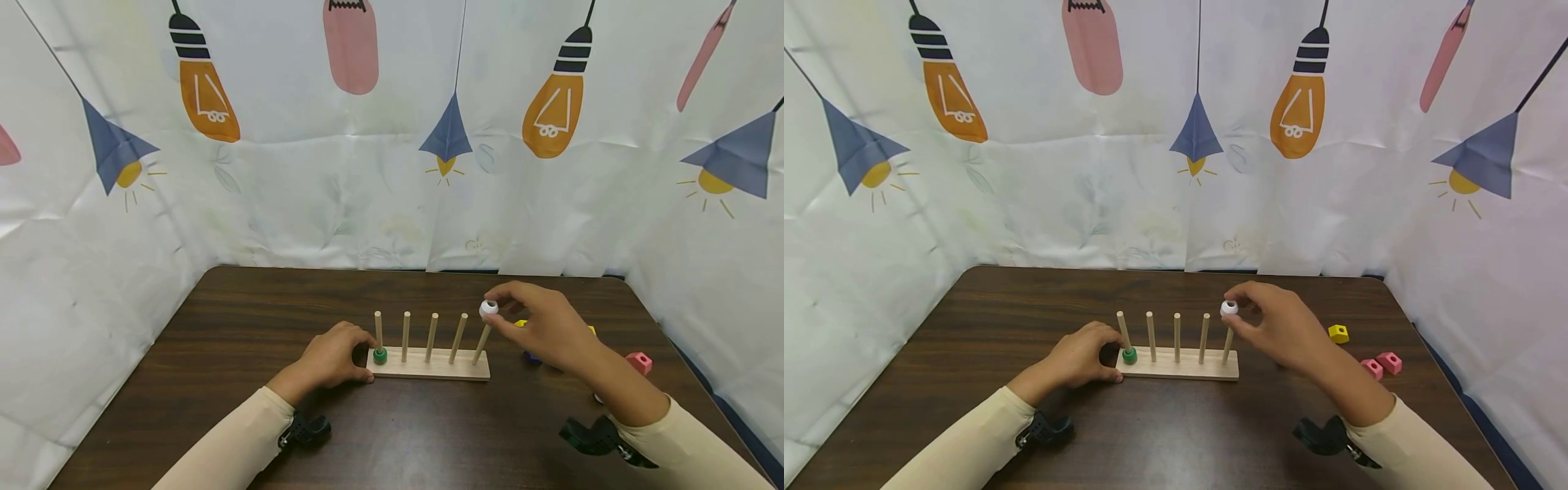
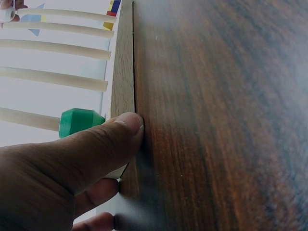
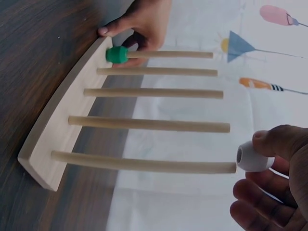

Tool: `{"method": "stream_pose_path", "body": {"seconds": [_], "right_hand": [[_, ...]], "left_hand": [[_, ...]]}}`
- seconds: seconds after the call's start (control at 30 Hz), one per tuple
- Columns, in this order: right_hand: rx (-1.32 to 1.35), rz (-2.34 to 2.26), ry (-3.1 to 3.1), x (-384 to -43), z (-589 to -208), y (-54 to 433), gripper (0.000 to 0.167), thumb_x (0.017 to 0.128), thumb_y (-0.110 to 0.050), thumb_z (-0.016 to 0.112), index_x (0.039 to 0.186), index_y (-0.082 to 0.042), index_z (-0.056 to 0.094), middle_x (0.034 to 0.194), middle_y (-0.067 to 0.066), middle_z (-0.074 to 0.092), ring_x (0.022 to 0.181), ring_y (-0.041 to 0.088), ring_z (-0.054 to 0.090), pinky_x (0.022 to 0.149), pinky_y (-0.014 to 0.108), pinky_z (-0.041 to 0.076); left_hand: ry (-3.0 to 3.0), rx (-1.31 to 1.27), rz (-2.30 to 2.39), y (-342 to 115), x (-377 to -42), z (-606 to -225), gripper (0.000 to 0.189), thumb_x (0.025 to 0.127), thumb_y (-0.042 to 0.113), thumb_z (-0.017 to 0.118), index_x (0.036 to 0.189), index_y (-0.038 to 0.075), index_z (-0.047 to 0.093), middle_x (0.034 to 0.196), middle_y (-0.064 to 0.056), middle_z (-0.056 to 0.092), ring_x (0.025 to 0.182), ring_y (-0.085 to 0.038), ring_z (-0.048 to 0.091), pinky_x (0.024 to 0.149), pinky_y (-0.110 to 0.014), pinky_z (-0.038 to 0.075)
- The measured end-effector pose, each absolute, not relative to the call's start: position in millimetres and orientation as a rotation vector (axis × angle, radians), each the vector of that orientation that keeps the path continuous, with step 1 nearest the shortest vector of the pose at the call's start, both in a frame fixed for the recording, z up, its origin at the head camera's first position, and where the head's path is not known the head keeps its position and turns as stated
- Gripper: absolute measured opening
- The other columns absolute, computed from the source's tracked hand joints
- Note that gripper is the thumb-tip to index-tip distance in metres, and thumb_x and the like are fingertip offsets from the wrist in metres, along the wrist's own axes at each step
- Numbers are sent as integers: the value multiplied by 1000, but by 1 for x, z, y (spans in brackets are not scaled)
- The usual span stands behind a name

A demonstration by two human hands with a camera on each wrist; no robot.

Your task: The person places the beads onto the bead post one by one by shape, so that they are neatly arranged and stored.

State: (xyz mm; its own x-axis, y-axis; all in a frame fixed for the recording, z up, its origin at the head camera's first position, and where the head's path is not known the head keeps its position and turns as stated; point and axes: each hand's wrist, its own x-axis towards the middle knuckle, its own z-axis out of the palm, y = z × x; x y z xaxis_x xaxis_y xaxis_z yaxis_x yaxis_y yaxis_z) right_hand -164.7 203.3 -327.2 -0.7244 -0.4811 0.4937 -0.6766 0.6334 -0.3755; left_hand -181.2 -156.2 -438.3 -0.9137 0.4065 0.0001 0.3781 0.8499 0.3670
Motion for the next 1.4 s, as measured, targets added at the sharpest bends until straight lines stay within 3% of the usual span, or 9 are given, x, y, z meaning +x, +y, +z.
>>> {"method": "stream_pose_path", "body": {"seconds": [1.4], "right_hand": [[1007, 940, -2583, -168, -328, 149, 33, 86, -14, 84, 116, -11, 70, 107, -4, 70, 89, 10, 67, 76, 33, 56]], "left_hand": [[2953, 622, 570, -157, -180, -439, 49, 71, 40, 95, 114, 29, 74, 120, 6, 67, 120, -22, 57, 86, -60, 50]]}}
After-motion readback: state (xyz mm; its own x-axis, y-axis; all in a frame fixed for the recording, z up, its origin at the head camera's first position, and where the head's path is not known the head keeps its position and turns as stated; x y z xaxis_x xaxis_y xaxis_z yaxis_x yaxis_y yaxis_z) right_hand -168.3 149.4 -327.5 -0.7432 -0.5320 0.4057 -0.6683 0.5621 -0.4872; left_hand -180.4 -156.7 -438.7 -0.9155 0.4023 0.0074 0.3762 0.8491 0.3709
